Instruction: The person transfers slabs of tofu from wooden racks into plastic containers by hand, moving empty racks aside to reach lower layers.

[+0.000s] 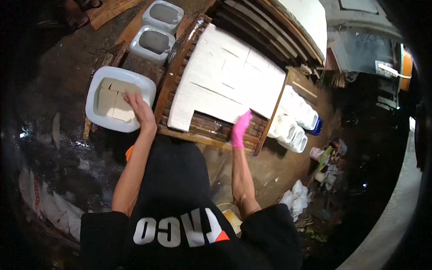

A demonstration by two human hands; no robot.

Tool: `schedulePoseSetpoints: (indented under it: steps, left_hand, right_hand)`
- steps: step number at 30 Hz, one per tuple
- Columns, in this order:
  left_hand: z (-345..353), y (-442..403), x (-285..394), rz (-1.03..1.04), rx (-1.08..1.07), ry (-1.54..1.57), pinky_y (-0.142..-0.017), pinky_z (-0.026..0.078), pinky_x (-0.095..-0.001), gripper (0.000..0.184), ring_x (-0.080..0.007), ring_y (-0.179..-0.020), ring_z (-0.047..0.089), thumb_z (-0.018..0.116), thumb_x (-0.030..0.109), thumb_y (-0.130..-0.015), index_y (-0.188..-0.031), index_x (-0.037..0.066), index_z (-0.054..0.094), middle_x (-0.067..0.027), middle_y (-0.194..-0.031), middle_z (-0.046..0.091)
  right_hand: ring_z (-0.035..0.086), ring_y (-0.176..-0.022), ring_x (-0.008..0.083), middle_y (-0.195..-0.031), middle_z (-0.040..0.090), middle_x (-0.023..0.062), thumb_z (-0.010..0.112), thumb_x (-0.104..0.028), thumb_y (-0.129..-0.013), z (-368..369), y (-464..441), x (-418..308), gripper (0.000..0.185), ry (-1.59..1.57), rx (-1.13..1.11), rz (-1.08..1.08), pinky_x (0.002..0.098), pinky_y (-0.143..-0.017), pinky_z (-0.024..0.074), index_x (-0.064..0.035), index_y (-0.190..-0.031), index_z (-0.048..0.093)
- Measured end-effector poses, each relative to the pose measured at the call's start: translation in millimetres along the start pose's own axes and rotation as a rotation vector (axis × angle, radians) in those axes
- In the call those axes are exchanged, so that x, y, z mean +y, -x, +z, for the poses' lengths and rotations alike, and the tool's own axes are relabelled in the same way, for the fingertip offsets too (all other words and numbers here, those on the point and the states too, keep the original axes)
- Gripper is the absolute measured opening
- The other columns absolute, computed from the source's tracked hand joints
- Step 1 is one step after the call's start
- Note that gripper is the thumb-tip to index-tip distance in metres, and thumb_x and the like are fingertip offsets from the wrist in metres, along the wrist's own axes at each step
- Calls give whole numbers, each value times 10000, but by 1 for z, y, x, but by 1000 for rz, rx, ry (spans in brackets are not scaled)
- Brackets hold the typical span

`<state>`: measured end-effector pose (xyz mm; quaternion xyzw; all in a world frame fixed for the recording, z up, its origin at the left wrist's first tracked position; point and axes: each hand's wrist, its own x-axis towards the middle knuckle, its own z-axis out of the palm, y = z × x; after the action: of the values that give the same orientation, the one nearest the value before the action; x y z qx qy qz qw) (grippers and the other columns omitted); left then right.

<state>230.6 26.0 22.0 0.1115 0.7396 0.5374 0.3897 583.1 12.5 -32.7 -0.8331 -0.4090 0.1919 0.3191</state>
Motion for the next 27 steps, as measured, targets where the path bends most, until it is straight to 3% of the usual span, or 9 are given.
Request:
schedulePoseSetpoints:
  steps: [1,4,6,10,16,22,25,26,27]
  left_hand:
    - [7,15,-3,45,-34,-43,-1160,73,-384,631,-299,-1457,2,348,378,-999,-1478,-4,198,-198,-1568,12]
    - [11,38,-26,110,-102,-163,-1160,76,-379,585,-317,-1454,11,336,343,-1010,-1468,-7,232,-209,-1564,19]
    - [17,52,-20,115,-142,-164,-1160,80,-376,574,-316,-1454,15,338,335,-1011,-1464,-5,248,-209,-1564,29]
    - [10,71,-10,110,-118,-133,-1152,138,-365,536,-308,-1448,89,350,309,-1010,-1441,-7,313,-209,-1562,57]
    - [-2,80,-17,139,-115,-194,-1149,130,-350,509,-302,-1444,118,368,271,-1004,-1408,-38,357,-217,-1549,136]
    - [11,100,4,182,-289,-361,-1159,105,-374,528,-317,-1451,62,399,265,-1004,-1432,-31,309,-223,-1553,96]
    - [29,125,9,431,-498,-545,-1170,51,-401,609,-339,-1447,-17,415,257,-1004,-1481,-10,145,-245,-1550,-18]
    - [41,143,18,203,-606,-392,-1170,29,-405,634,-342,-1444,-49,387,273,-1010,-1490,-3,78,-248,-1547,-53]
    - [45,149,23,253,-647,-367,-1170,19,-393,656,-333,-1444,-62,373,291,-1012,-1493,1,34,-247,-1545,-80]
  right_hand:
    - [372,-1333,272,-1461,381,145,343,-188,-1002,8,6,1,464,132,-3,-84,355,-1126,258,-11,-1431,333]
    - [432,-1282,283,-1421,425,142,370,-272,-999,-7,-16,33,477,-766,-178,308,376,-1086,325,-14,-1399,385]
    - [467,-1235,249,-1392,451,155,357,-420,-988,-52,-34,5,560,-923,-521,623,363,-1037,368,-12,-1366,424]
    - [518,-1180,300,-1303,540,145,305,-393,-993,-37,-71,23,553,-1184,-1034,745,410,-1037,387,9,-1355,419]
    - [505,-1206,295,-1314,537,146,316,-381,-986,20,-47,30,551,-1315,-1032,590,406,-1062,361,20,-1345,430]
    - [492,-1233,290,-1325,534,147,327,-370,-978,-53,-7,-8,548,-1567,-986,603,402,-1087,335,31,-1335,441]
    - [490,-1231,270,-1323,531,137,340,-330,-967,-76,23,-65,515,-1432,-839,503,376,-1087,322,25,-1319,464]
    - [489,-1230,264,-1323,530,133,345,-317,-963,-79,35,-94,504,-1365,-837,433,367,-1087,318,22,-1313,472]
    - [488,-1230,257,-1322,529,130,349,-304,-959,-76,52,-127,493,-1298,-866,355,359,-1087,314,20,-1308,479]
